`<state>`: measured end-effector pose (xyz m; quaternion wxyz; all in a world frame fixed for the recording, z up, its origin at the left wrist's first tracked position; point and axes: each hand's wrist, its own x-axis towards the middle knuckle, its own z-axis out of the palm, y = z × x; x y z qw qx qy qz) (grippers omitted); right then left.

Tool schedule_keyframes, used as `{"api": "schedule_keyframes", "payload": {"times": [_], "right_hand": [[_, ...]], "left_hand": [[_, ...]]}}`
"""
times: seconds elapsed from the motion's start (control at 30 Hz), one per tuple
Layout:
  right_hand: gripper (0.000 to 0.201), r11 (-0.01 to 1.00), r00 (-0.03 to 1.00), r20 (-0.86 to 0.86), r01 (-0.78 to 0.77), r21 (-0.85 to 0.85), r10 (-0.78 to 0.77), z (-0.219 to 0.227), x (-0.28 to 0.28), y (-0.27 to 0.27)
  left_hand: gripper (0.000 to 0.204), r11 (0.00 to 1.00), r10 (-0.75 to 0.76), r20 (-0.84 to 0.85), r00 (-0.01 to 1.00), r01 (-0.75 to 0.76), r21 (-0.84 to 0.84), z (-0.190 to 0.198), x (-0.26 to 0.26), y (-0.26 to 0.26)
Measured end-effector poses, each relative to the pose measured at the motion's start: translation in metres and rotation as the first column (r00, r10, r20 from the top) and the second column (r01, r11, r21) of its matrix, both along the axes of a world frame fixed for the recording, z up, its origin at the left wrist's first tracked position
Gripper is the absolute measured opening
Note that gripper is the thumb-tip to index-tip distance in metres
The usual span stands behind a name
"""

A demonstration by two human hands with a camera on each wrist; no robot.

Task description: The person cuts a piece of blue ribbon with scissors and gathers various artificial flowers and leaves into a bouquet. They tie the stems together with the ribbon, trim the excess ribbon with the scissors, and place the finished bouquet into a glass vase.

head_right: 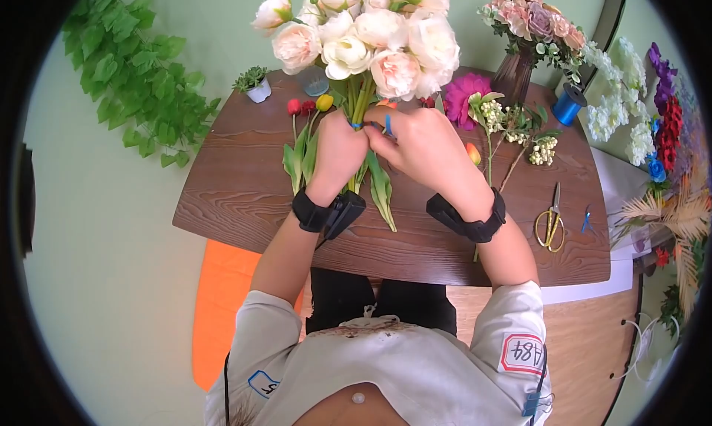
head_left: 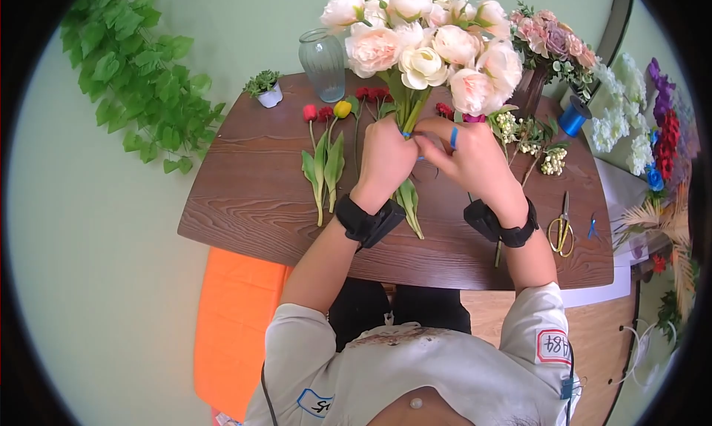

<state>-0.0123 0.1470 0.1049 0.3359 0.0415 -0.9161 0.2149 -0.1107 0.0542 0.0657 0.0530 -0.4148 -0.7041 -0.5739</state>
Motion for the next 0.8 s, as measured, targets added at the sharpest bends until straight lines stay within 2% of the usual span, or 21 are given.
{"api": "schedule_keyframes", "payload": {"times": [0.17,0.2,0.27,0.37,0.5,0.57,0.6,0.67,0.73,0.77,0.8], "right_hand": [[0.013,0.967,0.996,-0.042,0.082,0.24,-0.074,-0.002,-0.005,0.001],[0.013,0.967,0.996,-0.043,0.083,0.239,-0.075,-0.003,-0.006,0.002],[0.01,0.927,0.99,-0.093,0.133,0.35,-0.107,-0.008,-0.008,0.002],[0.009,0.907,0.988,-0.094,0.148,0.394,-0.12,-0.008,-0.009,0.0],[0.008,0.943,0.991,-0.059,0.135,0.303,-0.122,-0.015,-0.016,0.0],[0.012,0.946,0.97,-0.237,0.131,0.296,-0.06,-0.02,-0.021,0.001],[0.012,0.946,0.969,-0.241,0.131,0.296,-0.058,-0.02,-0.021,0.0],[0.013,0.993,0.96,-0.276,0.078,0.091,-0.05,-0.018,-0.023,-0.002],[0.013,0.989,0.969,-0.24,0.087,0.122,-0.055,-0.02,-0.024,0.001],[0.014,0.984,0.978,-0.199,0.095,0.152,-0.064,-0.021,-0.024,0.002],[0.014,0.984,0.977,-0.203,0.095,0.151,-0.063,-0.019,-0.025,0.002]], "left_hand": [[0.011,0.996,0.061,-0.054,0.997,-0.064,-0.054,0.002,0.003,0.0],[0.011,0.997,0.072,-0.041,0.997,-0.073,-0.025,0.004,0.005,0.0],[0.012,0.997,0.078,-0.028,0.997,-0.078,0.002,0.004,0.007,0.001],[0.012,0.995,0.095,-0.06,0.994,-0.097,-0.034,0.001,0.005,0.002],[0.011,0.998,0.054,-0.006,0.999,-0.054,0.031,-0.003,0.002,0.004],[0.011,0.997,0.046,-0.002,0.999,-0.046,0.055,-0.003,0.002,0.006],[0.012,0.995,-0.005,0.039,0.999,0.001,0.097,-0.001,0.003,0.005],[0.013,0.989,-0.055,0.073,0.996,0.045,0.143,0.004,0.004,0.003],[0.014,0.999,-0.049,0.297,0.954,0.051,0.001,0.011,0.008,-0.001],[0.015,0.986,-0.062,0.203,0.977,0.028,0.166,0.005,0.007,0.003],[0.015,0.986,-0.062,0.2,0.978,0.028,0.166,0.004,0.004,0.002]]}}
